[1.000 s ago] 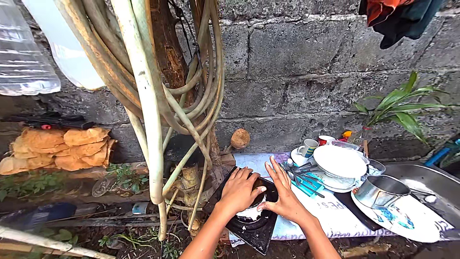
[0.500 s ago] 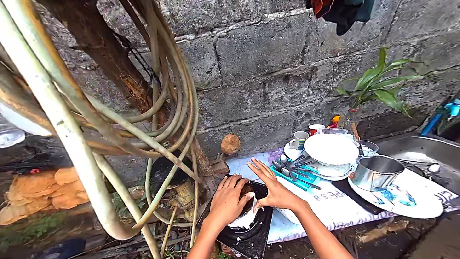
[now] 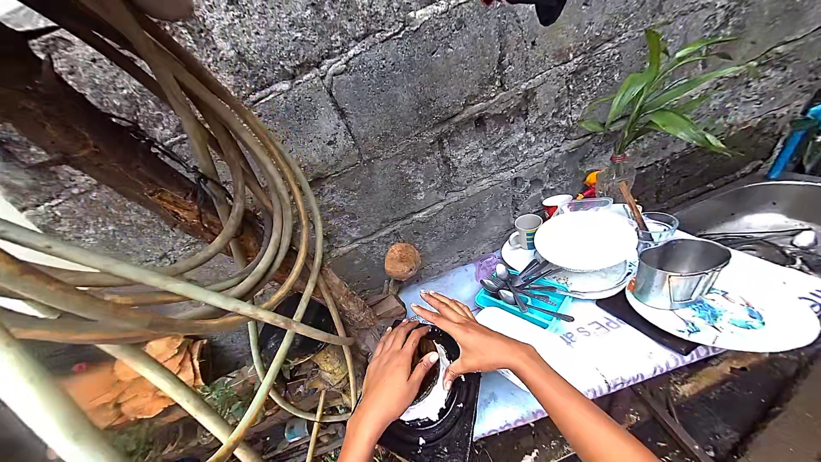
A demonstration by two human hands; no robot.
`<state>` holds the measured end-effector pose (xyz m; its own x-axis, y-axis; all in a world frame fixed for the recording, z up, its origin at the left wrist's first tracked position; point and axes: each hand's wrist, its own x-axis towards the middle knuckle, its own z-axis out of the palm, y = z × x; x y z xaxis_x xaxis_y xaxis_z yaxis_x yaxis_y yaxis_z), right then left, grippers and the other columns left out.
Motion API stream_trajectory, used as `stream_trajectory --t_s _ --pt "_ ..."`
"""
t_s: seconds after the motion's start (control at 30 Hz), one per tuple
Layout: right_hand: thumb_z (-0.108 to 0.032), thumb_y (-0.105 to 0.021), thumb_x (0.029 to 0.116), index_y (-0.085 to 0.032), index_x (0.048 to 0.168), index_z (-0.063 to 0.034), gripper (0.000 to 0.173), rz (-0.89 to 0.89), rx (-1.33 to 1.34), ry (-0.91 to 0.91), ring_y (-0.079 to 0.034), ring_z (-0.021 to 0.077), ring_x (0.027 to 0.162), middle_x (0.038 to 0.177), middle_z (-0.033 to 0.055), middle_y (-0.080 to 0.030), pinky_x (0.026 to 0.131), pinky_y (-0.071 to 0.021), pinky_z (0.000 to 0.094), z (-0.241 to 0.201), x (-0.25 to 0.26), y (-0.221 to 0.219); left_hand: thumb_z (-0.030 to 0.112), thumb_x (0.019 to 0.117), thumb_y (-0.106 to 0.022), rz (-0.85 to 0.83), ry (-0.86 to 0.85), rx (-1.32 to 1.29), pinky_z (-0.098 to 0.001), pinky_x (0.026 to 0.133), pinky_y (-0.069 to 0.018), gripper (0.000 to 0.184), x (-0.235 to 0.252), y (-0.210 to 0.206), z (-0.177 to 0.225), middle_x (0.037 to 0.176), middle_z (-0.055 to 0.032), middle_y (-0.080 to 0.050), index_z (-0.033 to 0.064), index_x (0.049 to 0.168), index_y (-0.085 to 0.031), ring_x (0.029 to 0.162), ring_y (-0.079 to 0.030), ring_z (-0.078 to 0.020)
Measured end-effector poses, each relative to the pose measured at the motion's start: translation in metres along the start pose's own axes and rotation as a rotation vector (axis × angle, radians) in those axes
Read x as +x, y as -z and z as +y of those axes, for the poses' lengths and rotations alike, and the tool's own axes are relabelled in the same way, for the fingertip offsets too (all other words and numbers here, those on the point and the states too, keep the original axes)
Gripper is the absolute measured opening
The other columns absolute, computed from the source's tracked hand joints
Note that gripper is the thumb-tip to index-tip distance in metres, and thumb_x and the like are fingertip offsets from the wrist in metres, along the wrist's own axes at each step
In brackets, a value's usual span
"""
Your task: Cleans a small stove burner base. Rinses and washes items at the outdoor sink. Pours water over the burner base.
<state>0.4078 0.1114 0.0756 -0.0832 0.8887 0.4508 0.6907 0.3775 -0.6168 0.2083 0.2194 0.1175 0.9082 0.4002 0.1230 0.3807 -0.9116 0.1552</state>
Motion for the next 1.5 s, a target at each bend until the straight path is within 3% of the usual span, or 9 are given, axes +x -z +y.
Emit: stream_trajectory --t_s 0.13,0.33,0.43,0.57,0.67,0.83,0.97,1.13,1.5 --pt "-0.046 -0.095 0.0625 -0.021 0.165 -0.0198 0.129 0.032 0.065 0.041 -0.005 0.0333 0.159 0.173 0.0132 -0.009 0.126 -0.0055 0.058 -0.01 0.002 -0.002 0.061 0.1046 -0.033 0.009 -0.008 0.002 -0.0489 0.127 -0.0187 0.064 0.0 0.001 0.0 0.157 -0.0047 -0.047 0.0179 0.147 -0.055 0.151 -0.034 -0.0223" --pt "-0.048 -0.094 0.0634 -0.026 0.164 -0.0232 0.124 0.075 0.0 0.137 -0.007 0.0342 0.159 0.172 0.014 -0.011 0.127 -0.0085 0.0571 -0.015 0.001 -0.005 0.061 0.1044 -0.034 0.037 -0.013 0.011 -0.0494 0.126 -0.021 0.066 -0.002 0.0 -0.001 0.153 -0.0088 -0.051 0.0137 0.145 -0.057 0.149 -0.039 -0.0248" --pt "-0.05 -0.091 0.0671 -0.033 0.162 -0.0219 0.115 0.163 -0.041 0.191 -0.015 0.0343 0.158 0.17 0.0146 -0.02 0.126 -0.0145 0.0561 -0.012 -0.001 -0.011 0.061 0.1042 -0.034 0.047 -0.014 0.013 -0.0494 0.126 -0.0213 0.067 -0.003 -0.001 0.0 0.154 -0.0093 -0.05 0.013 0.145 -0.057 0.149 -0.039 -0.0247" --pt "-0.045 -0.094 0.0647 -0.024 0.165 -0.0228 0.124 0.056 0.031 0.105 -0.008 0.0334 0.159 0.173 0.0126 -0.01 0.126 -0.0109 0.0576 -0.01 -0.006 -0.002 0.06 0.1046 -0.034 0.047 -0.023 0.005 -0.0494 0.126 -0.0214 0.064 -0.001 -0.001 -0.001 0.154 -0.0069 -0.05 0.0162 0.145 -0.057 0.149 -0.038 -0.023" --pt "-0.038 -0.094 0.0682 -0.029 0.163 -0.0202 0.116 0.111 0.037 0.042 -0.012 0.034 0.158 0.171 0.0129 -0.016 0.125 -0.0146 0.0585 0.0 -0.001 0.003 0.061 0.1044 -0.032 0.035 -0.028 0.006 -0.0492 0.126 -0.0209 0.063 0.0 -0.002 -0.003 0.156 -0.004 -0.048 0.02 0.146 -0.056 0.15 -0.037 -0.0211" --pt "-0.037 -0.093 0.0696 -0.027 0.164 -0.0202 0.117 0.027 0.032 0.042 -0.012 0.0352 0.158 0.171 0.0134 -0.018 0.124 -0.0152 0.0599 0.001 0.007 0.012 0.06 0.1048 -0.032 0.025 -0.026 0.005 -0.0496 0.126 -0.0202 0.063 0.001 -0.002 -0.003 0.156 -0.0045 -0.048 0.0193 0.147 -0.055 0.15 -0.036 -0.0212" --pt "-0.041 -0.092 0.071 -0.03 0.163 -0.0186 0.112 0.081 0.015 0.034 -0.018 0.0337 0.157 0.169 0.0127 -0.023 0.123 -0.0203 0.0584 0.001 0.003 0.009 0.059 0.105 -0.032 0.013 -0.018 0.008 -0.05 0.127 -0.0192 0.062 0.001 -0.001 -0.002 0.157 -0.0048 -0.047 0.0195 0.147 -0.055 0.151 -0.035 -0.0221" --pt "-0.05 -0.091 0.0688 -0.022 0.165 -0.02 0.122 0.047 -0.002 0.007 -0.011 0.0328 0.158 0.172 0.0125 -0.016 0.126 -0.0091 0.0587 -0.009 -0.012 -0.005 0.059 0.1053 -0.033 0.007 -0.015 0.009 -0.049 0.127 -0.0181 0.062 0.0 0.001 0.0 0.157 -0.005 -0.047 0.0175 0.147 -0.054 0.151 -0.034 -0.0219" --pt "-0.056 -0.091 0.0645 -0.017 0.166 -0.0179 0.131 0.069 -0.033 -0.041 -0.007 0.0334 0.159 0.172 0.0144 -0.008 0.125 -0.0053 0.0615 -0.022 -0.019 -0.025 0.058 0.1057 -0.034 -0.008 0.005 -0.009 -0.0483 0.127 -0.0162 0.064 -0.001 0.003 0.004 0.158 -0.008 -0.045 0.0135 0.149 -0.052 0.152 -0.033 -0.0239"
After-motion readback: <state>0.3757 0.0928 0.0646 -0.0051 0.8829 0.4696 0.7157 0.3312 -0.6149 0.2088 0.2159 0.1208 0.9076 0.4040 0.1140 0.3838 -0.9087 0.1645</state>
